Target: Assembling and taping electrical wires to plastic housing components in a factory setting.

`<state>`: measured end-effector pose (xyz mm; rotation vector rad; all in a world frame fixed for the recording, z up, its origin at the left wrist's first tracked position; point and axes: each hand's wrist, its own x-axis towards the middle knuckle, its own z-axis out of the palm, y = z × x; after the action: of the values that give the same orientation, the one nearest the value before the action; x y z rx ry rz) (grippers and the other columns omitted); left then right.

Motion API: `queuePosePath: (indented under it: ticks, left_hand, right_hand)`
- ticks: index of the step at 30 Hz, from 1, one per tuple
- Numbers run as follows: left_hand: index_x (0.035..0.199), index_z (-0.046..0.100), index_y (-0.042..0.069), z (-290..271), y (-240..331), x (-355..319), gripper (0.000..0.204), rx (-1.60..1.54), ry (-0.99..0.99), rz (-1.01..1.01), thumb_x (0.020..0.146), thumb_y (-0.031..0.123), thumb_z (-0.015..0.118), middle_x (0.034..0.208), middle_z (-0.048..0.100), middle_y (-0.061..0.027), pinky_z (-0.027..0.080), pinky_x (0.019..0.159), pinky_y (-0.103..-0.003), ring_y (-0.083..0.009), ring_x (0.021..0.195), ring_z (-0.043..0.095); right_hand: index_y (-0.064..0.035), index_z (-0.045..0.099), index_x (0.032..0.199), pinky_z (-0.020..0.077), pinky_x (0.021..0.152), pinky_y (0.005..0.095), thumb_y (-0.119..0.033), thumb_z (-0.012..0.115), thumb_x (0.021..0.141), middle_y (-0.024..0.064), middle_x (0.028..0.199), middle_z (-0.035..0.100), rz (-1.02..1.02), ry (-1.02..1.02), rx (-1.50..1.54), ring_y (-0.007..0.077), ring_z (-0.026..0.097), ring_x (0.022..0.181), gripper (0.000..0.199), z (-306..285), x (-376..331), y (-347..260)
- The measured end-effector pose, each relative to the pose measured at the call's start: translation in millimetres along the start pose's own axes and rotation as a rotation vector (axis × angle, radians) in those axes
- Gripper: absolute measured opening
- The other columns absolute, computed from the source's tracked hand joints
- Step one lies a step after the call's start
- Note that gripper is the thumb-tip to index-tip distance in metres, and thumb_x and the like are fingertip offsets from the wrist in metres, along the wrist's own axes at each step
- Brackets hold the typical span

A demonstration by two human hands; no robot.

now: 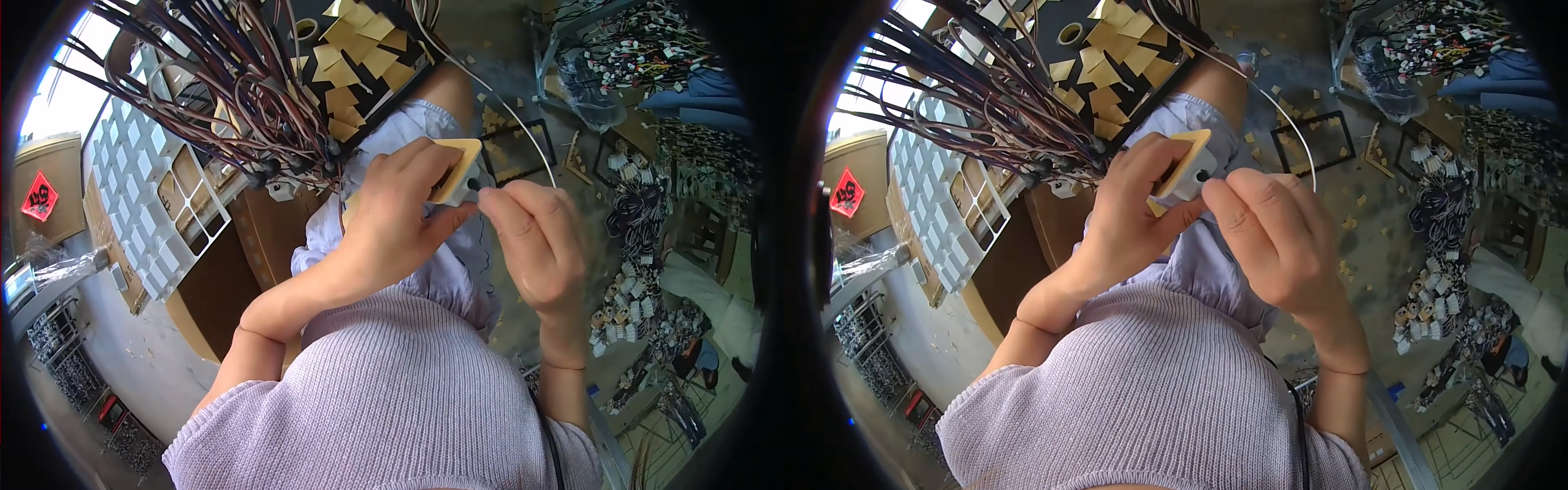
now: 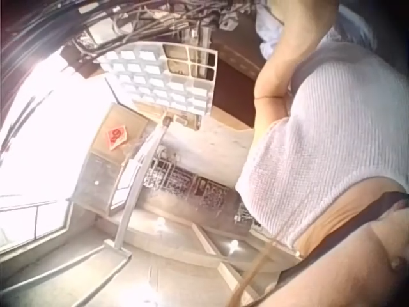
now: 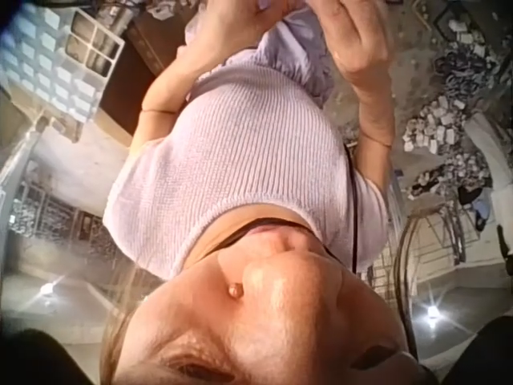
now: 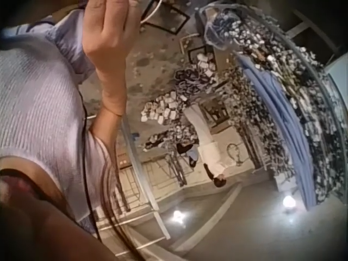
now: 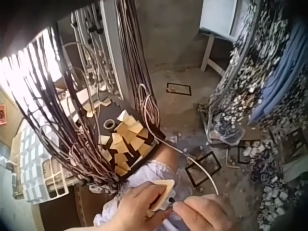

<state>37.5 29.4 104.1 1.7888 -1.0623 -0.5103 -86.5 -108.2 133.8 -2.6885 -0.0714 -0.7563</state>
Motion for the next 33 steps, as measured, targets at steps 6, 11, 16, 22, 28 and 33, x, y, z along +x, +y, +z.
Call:
queuePosePath:
  ticks: [6,11,16,22,28,33]
  left_hand:
    - [0.108,0.054,0.005,7.6,-1.1,-0.2,0.047,0.135,0.029,0.121,0.066,0.010,0.074,0.097,0.056,-0.0098,0.038,0.076,-0.040,-0.0310,0.091,0.055]
    - [0.112,0.055,0.001,11.9,-8.8,-0.6,0.043,0.019,-0.052,0.064,0.074,0.010,0.072,0.105,0.056,-0.0113,0.042,0.083,-0.036,-0.0283,0.095,0.056]
    - [0.126,0.048,-0.004,9.0,-29.8,-11.0,0.042,-0.658,-0.293,-0.077,0.086,0.003,0.057,0.109,0.056,-0.0110,0.048,0.085,-0.030,-0.0206,0.098,0.059]
    - [0.107,0.061,-0.003,6.7,-24.1,-6.3,0.021,-0.519,-0.262,-0.228,0.087,-0.003,0.056,0.097,0.060,-0.0123,0.050,0.079,-0.030,-0.0203,0.091,0.063]
    - [0.096,0.064,0.002,10.8,-21.0,-3.3,0.017,-0.120,-0.071,-0.001,0.080,-0.004,0.061,0.088,0.059,-0.0124,0.049,0.069,-0.034,-0.0277,0.078,0.061]
    - [0.096,0.061,0.000,-17.3,-21.1,-3.4,0.009,-0.012,-0.043,-0.067,0.089,-0.002,0.056,0.087,0.058,-0.0065,0.046,0.071,-0.025,-0.0144,0.079,0.057]
  right_hand:
    - [-0.0017,0.065,0.094,0.0500,0.061,0.0331,0.003,0.069,0.071,0.0106,0.088,0.060,0.227,0.031,0.222,0.0251,0.062,0.074,0.023,6.2,-3.2,2.6]
    - [0.0006,0.065,0.088,0.0461,0.056,0.0276,0.007,0.065,0.077,0.0073,0.081,0.058,0.538,-0.064,0.484,0.0163,0.060,0.070,0.013,6.9,1.8,5.2]
    - [0.0004,0.064,0.091,0.0473,0.060,0.0238,0.007,0.065,0.079,0.0058,0.081,0.059,0.566,-0.052,0.507,0.0122,0.059,0.071,0.014,9.9,-9.1,19.4]
    - [-0.0009,0.062,0.104,0.0506,0.070,0.0231,0.001,0.074,0.073,0.0064,0.092,0.061,0.779,-0.044,0.803,0.0124,0.061,0.084,0.033,26.4,-27.9,16.3]
    - [-0.0068,0.055,0.124,0.0481,0.084,0.0383,-0.009,0.083,0.060,0.0087,0.115,0.055,0.423,-0.259,0.446,0.0269,0.057,0.102,0.070,27.2,-14.2,16.5]
    - [-0.0078,0.056,0.124,0.0402,0.097,0.0421,-0.019,0.084,0.058,0.0106,0.125,0.052,0.394,-0.263,-0.014,0.0288,0.049,0.117,0.073,-12.4,-23.3,55.0]
